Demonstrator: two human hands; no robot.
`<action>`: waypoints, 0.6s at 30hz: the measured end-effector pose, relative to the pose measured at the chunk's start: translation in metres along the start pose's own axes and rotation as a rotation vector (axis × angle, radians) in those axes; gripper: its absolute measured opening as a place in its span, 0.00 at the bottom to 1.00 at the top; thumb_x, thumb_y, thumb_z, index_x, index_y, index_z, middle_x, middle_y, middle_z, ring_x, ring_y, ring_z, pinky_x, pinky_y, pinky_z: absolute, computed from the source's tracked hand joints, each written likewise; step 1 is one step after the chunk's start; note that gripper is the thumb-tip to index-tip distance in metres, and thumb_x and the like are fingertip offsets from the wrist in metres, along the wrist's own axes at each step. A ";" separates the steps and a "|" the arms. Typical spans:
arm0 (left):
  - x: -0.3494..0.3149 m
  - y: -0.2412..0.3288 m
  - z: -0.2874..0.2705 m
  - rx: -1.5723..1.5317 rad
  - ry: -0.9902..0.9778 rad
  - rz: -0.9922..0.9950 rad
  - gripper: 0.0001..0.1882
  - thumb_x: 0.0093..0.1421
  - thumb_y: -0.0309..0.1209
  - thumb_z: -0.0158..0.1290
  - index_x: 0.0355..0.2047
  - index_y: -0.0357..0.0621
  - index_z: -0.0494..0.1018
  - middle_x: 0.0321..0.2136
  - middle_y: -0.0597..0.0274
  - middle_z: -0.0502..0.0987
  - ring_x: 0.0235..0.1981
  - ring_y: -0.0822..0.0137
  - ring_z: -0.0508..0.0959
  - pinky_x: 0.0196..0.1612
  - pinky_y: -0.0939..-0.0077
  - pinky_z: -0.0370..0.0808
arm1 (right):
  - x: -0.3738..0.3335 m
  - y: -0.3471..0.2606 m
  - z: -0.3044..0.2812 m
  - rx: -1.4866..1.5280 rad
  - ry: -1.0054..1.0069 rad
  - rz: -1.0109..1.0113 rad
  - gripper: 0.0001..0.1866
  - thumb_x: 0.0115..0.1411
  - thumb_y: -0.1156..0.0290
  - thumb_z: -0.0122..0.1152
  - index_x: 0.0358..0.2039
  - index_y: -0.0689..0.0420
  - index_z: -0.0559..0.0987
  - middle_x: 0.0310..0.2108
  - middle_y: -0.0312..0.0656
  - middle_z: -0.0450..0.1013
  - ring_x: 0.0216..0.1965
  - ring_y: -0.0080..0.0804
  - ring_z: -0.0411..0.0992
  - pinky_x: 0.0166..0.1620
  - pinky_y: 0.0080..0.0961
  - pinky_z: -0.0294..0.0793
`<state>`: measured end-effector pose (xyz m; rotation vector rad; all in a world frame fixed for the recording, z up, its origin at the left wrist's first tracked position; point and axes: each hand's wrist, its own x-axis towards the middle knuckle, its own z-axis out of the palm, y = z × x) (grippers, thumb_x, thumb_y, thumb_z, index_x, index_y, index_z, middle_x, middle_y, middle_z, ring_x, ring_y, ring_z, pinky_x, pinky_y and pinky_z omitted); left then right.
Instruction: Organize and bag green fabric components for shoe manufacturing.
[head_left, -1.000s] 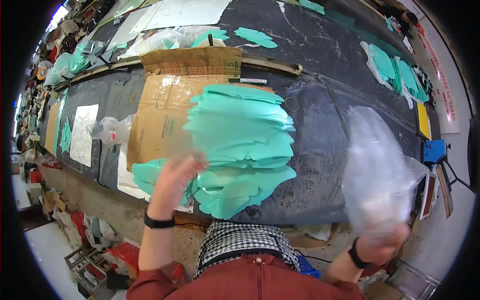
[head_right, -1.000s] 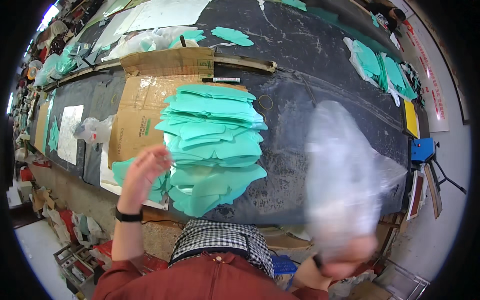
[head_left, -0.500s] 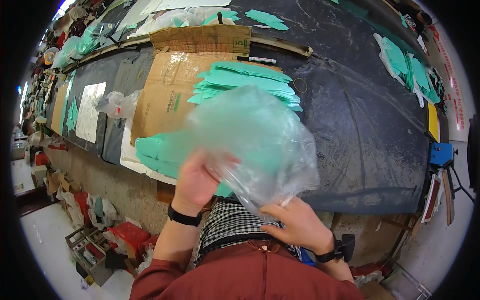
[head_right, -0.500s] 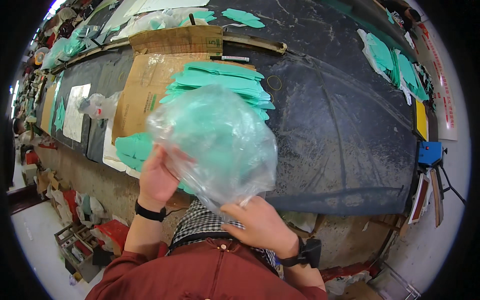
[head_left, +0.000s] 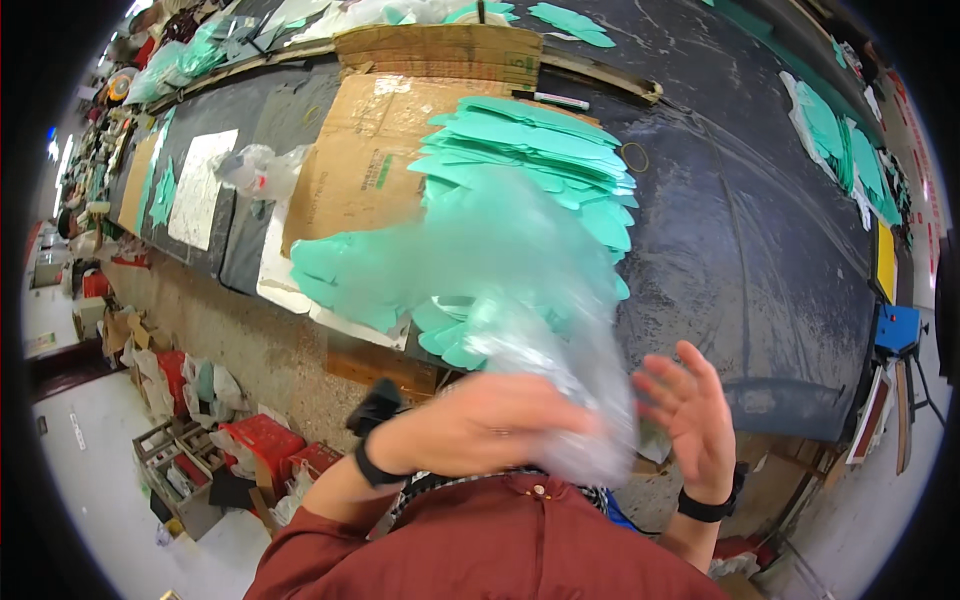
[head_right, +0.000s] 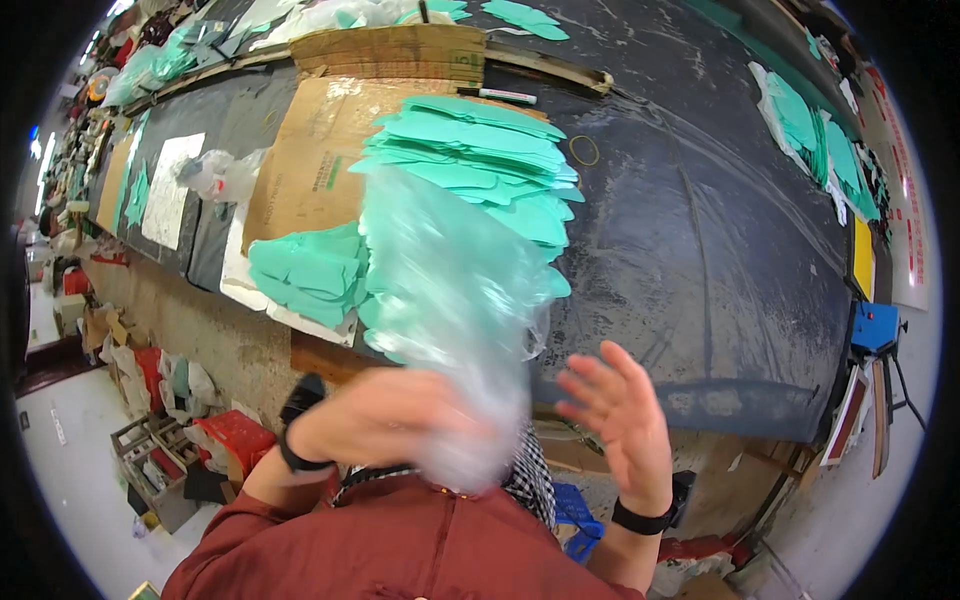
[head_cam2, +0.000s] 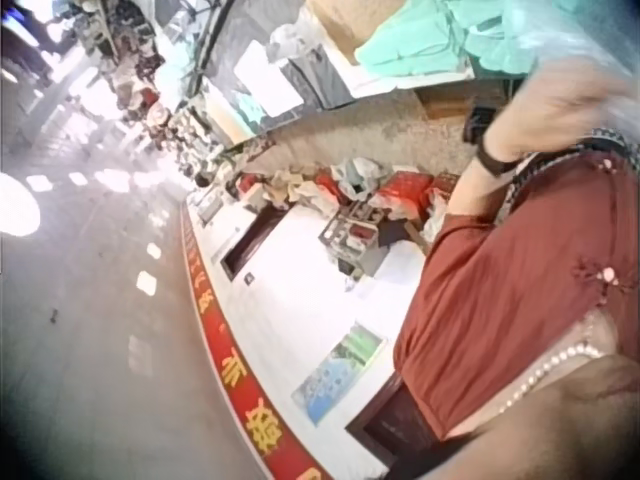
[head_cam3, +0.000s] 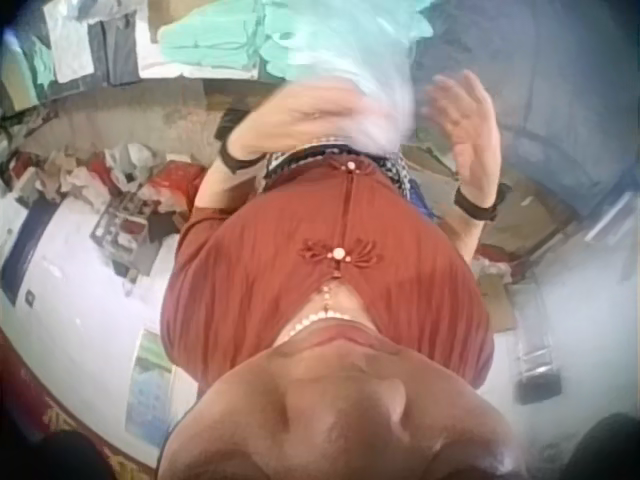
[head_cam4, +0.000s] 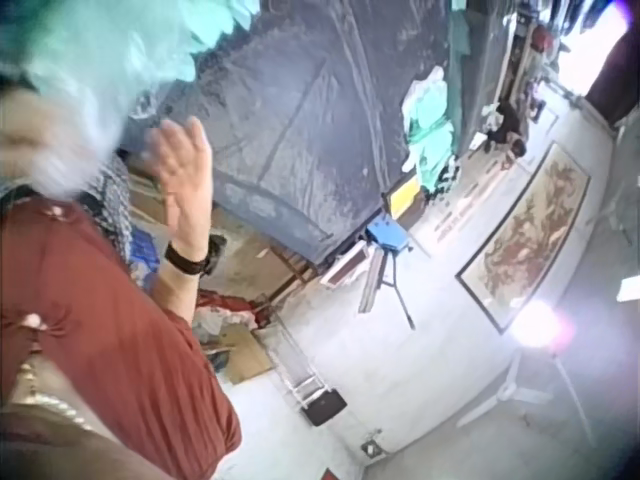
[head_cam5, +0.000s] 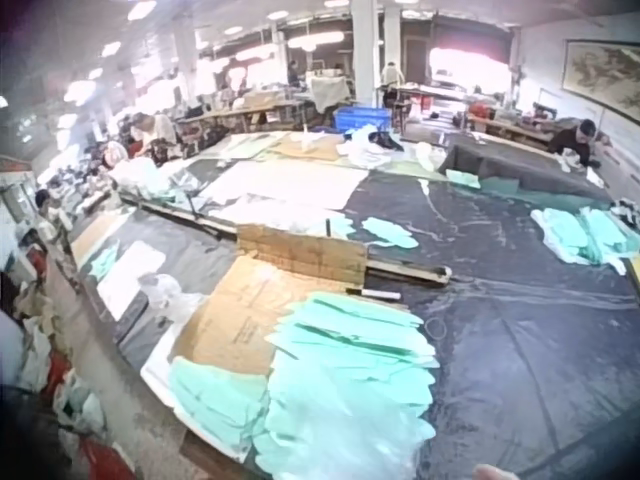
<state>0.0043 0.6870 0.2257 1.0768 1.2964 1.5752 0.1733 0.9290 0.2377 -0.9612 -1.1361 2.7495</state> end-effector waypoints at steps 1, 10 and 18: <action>0.011 0.001 0.014 0.246 -0.128 -0.036 0.22 0.58 0.21 0.53 0.54 0.44 0.73 0.38 0.55 0.78 0.43 0.54 0.77 0.49 0.64 0.75 | -0.001 0.008 0.007 0.000 -0.020 0.015 0.43 0.54 0.70 0.69 0.67 0.59 0.59 0.63 0.49 0.64 0.61 0.42 0.68 0.60 0.37 0.69; -0.042 -0.036 0.050 0.113 -0.259 -0.166 0.35 0.57 0.29 0.57 0.66 0.43 0.61 0.54 0.48 0.70 0.56 0.49 0.70 0.58 0.62 0.70 | -0.015 0.069 0.011 -0.830 -0.002 -0.131 0.17 0.60 0.82 0.57 0.51 0.63 0.76 0.40 0.42 0.77 0.36 0.35 0.76 0.41 0.31 0.77; -0.199 -0.045 -0.003 -0.487 0.113 -0.384 0.27 0.64 0.32 0.56 0.62 0.36 0.66 0.61 0.55 0.69 0.62 0.61 0.68 0.65 0.66 0.62 | -0.004 0.094 0.079 -0.023 -0.244 0.014 0.15 0.61 0.78 0.51 0.47 0.65 0.77 0.38 0.49 0.78 0.35 0.33 0.78 0.35 0.23 0.77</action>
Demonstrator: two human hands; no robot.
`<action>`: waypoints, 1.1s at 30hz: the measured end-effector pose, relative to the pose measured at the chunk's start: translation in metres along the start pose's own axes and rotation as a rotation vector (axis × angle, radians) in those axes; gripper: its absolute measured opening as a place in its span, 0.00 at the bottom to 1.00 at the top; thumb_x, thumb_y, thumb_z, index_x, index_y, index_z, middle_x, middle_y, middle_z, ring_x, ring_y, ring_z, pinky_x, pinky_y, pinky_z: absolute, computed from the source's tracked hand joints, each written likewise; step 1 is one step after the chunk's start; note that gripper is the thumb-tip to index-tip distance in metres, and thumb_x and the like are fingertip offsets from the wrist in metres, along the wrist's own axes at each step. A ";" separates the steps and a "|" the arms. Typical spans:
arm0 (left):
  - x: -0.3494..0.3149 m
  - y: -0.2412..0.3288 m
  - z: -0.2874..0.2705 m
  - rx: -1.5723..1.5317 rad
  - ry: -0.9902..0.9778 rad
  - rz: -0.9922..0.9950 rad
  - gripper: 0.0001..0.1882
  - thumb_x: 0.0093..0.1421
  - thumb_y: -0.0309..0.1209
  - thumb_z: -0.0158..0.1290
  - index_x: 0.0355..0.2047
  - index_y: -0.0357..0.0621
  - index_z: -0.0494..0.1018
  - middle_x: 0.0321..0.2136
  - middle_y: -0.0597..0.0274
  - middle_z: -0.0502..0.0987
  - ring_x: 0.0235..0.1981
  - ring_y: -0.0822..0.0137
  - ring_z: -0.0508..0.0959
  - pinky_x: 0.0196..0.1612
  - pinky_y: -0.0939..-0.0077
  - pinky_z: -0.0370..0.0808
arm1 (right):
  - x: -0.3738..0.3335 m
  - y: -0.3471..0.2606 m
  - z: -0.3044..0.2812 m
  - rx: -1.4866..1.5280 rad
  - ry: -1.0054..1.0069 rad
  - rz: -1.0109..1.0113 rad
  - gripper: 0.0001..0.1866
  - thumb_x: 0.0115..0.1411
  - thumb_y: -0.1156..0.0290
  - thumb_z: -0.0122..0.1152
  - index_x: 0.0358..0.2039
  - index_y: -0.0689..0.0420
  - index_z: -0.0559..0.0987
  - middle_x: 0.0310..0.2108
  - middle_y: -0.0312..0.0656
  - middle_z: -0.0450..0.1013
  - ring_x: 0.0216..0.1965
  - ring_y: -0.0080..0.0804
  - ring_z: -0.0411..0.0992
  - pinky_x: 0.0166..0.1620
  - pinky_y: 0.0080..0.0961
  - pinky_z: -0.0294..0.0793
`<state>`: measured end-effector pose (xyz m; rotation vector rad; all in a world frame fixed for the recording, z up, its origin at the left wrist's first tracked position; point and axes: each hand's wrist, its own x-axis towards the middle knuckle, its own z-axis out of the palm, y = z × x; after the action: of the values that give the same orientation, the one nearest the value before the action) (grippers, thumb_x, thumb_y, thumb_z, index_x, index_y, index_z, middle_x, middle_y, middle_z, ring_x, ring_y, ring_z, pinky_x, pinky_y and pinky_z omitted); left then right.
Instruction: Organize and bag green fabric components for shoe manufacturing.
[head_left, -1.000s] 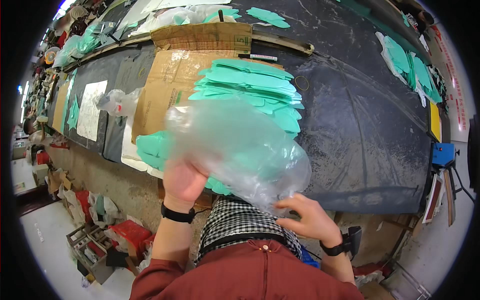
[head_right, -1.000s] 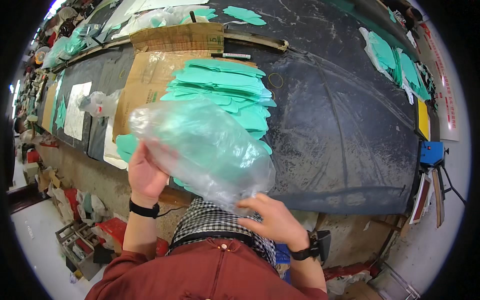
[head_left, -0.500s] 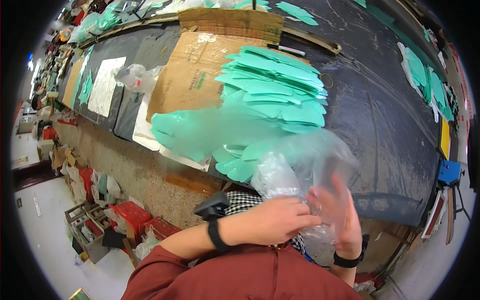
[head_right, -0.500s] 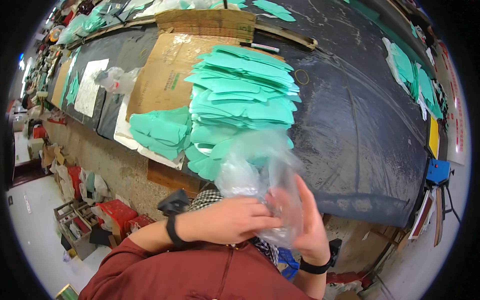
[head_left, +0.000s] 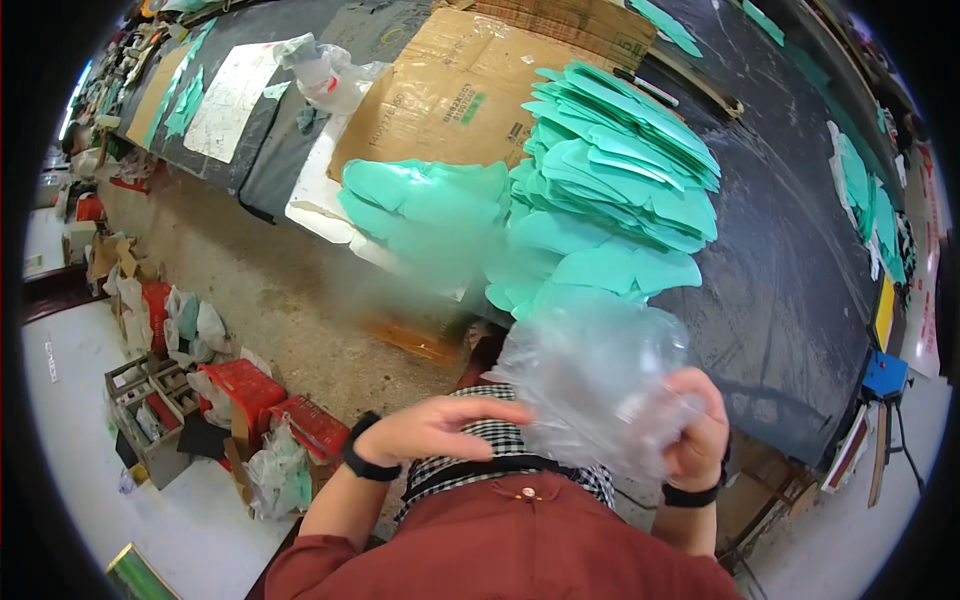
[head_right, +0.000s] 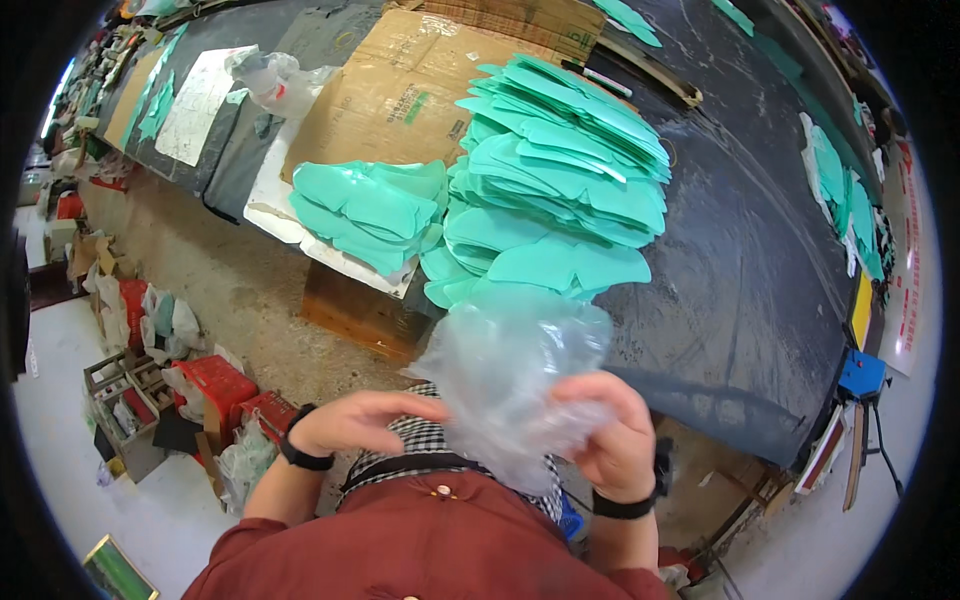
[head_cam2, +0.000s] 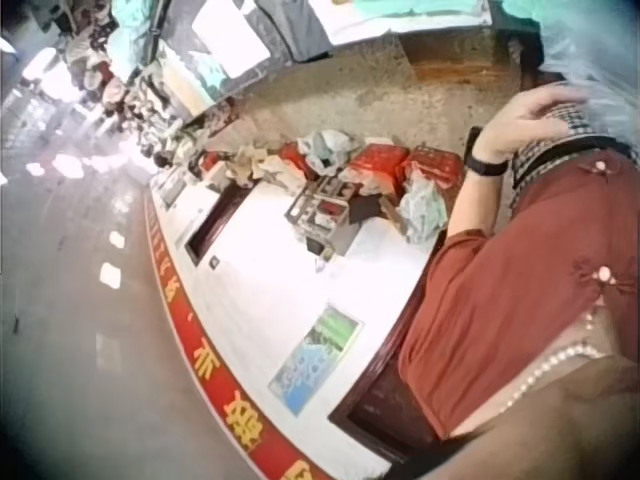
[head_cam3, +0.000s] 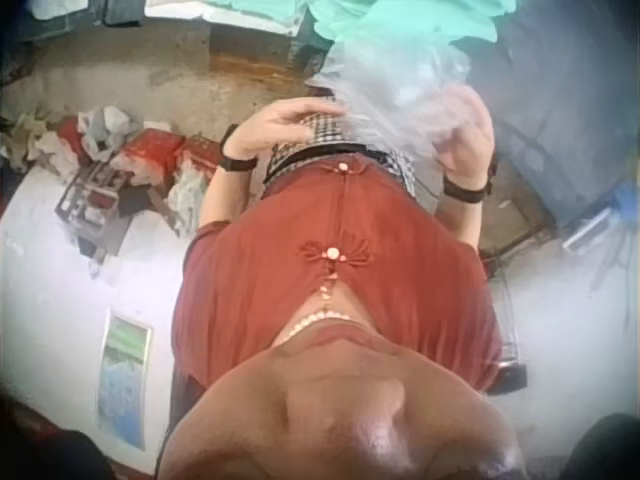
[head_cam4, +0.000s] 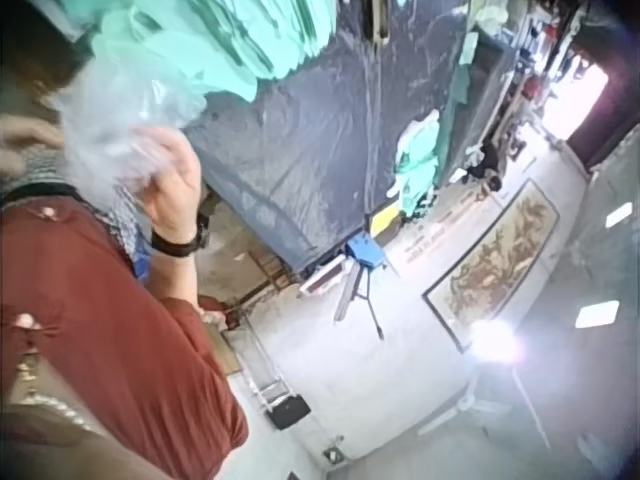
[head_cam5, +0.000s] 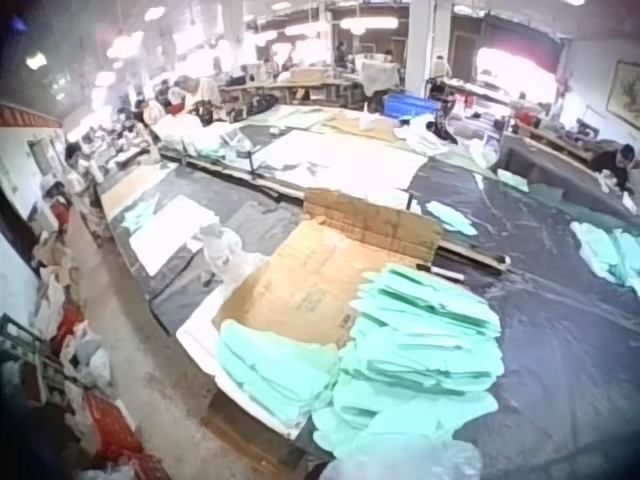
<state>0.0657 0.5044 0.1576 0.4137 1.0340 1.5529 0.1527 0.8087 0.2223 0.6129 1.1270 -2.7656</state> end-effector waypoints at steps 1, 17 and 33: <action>-0.018 -0.004 -0.003 -0.053 0.100 -0.059 0.25 0.65 0.32 0.55 0.61 0.37 0.68 0.60 0.56 0.71 0.61 0.63 0.69 0.64 0.70 0.63 | 0.009 0.003 0.007 0.057 -0.141 0.119 0.15 0.61 0.77 0.51 0.49 0.64 0.77 0.40 0.48 0.78 0.36 0.32 0.78 0.36 0.23 0.76; -0.155 -0.073 -0.019 -0.885 0.928 0.595 0.20 0.68 0.39 0.50 0.57 0.46 0.69 0.57 0.60 0.72 0.62 0.59 0.68 0.64 0.52 0.66 | 0.118 0.211 0.180 -0.442 -0.968 0.357 0.16 0.64 0.72 0.51 0.50 0.59 0.77 0.43 0.33 0.76 0.42 0.19 0.71 0.46 0.21 0.73; 0.043 -0.053 -0.120 -0.953 1.198 0.398 0.22 0.68 0.36 0.52 0.58 0.43 0.62 0.59 0.51 0.64 0.63 0.57 0.62 0.67 0.54 0.61 | 0.342 0.164 0.083 -1.755 -0.252 -0.781 0.07 0.58 0.73 0.56 0.37 0.57 0.76 0.39 0.48 0.74 0.43 0.52 0.71 0.45 0.45 0.73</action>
<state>-0.0034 0.4949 0.0383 -1.1688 0.8913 2.4897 -0.1492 0.6553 0.0333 -0.4686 3.1496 -0.9123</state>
